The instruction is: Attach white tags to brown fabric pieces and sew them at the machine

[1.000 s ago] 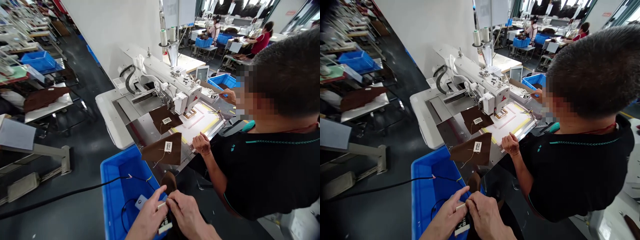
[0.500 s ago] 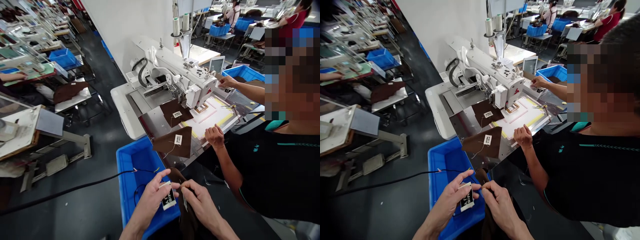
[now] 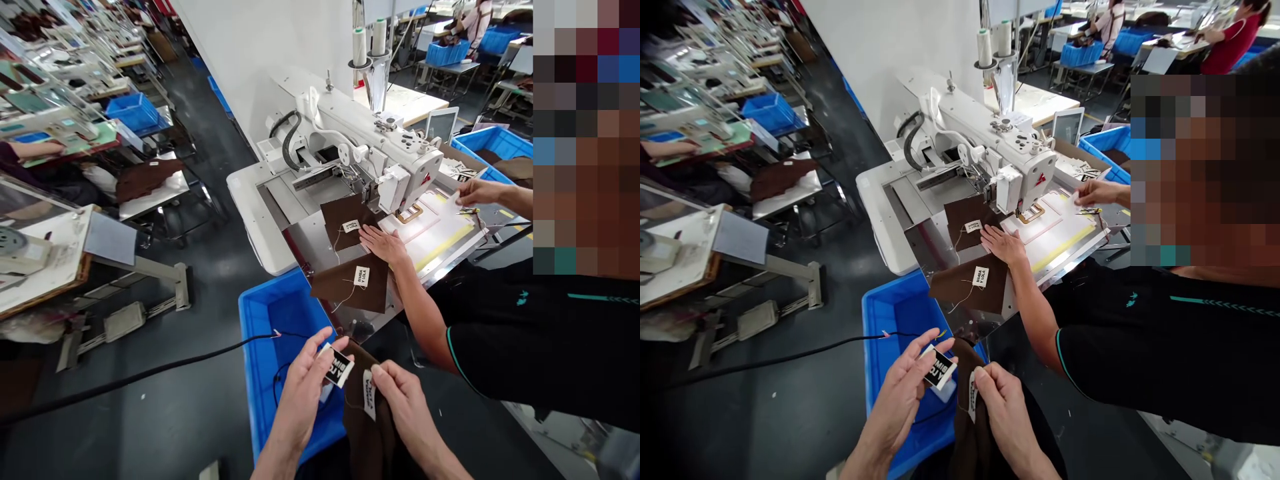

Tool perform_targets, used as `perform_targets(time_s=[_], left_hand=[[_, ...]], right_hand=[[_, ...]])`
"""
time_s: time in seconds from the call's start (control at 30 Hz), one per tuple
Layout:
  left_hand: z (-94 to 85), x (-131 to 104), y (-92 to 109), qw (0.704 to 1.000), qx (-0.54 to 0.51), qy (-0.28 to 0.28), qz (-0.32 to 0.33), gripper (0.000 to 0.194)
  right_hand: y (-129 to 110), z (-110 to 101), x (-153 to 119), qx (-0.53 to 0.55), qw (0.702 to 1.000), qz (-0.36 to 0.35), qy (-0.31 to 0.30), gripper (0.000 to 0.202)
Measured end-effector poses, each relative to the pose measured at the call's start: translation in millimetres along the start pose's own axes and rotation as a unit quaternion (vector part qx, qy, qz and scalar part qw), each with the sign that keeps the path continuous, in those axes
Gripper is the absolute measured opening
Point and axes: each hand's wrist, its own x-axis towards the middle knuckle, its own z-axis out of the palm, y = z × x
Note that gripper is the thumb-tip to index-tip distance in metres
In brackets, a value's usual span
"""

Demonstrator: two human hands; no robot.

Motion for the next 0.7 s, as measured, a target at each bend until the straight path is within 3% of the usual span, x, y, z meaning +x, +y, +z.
perform_targets(time_s=[0.13, 0.37, 0.53, 0.7], left_hand=[[-5.1, 2, 4, 1.000, 0.015, -0.005, -0.005, 0.061], [-0.9, 1, -4, 0.999, 0.024, -0.030, 0.022, 0.061], [-4.1, 2, -2, 1.000, -0.010, 0.014, 0.023, 0.062], [-7.8, 5, 3, 0.999, -0.030, 0.015, 0.020, 0.058]], right_hand=[[-6, 1, 3, 0.009, 0.999, -0.006, -0.035, 0.049], [-17, 21, 11, -0.040, 0.997, -0.021, -0.070, 0.048], [-13, 18, 2, -0.016, 0.995, 0.005, -0.103, 0.038], [-6, 19, 2, -0.013, 0.994, 0.003, -0.108, 0.049]])
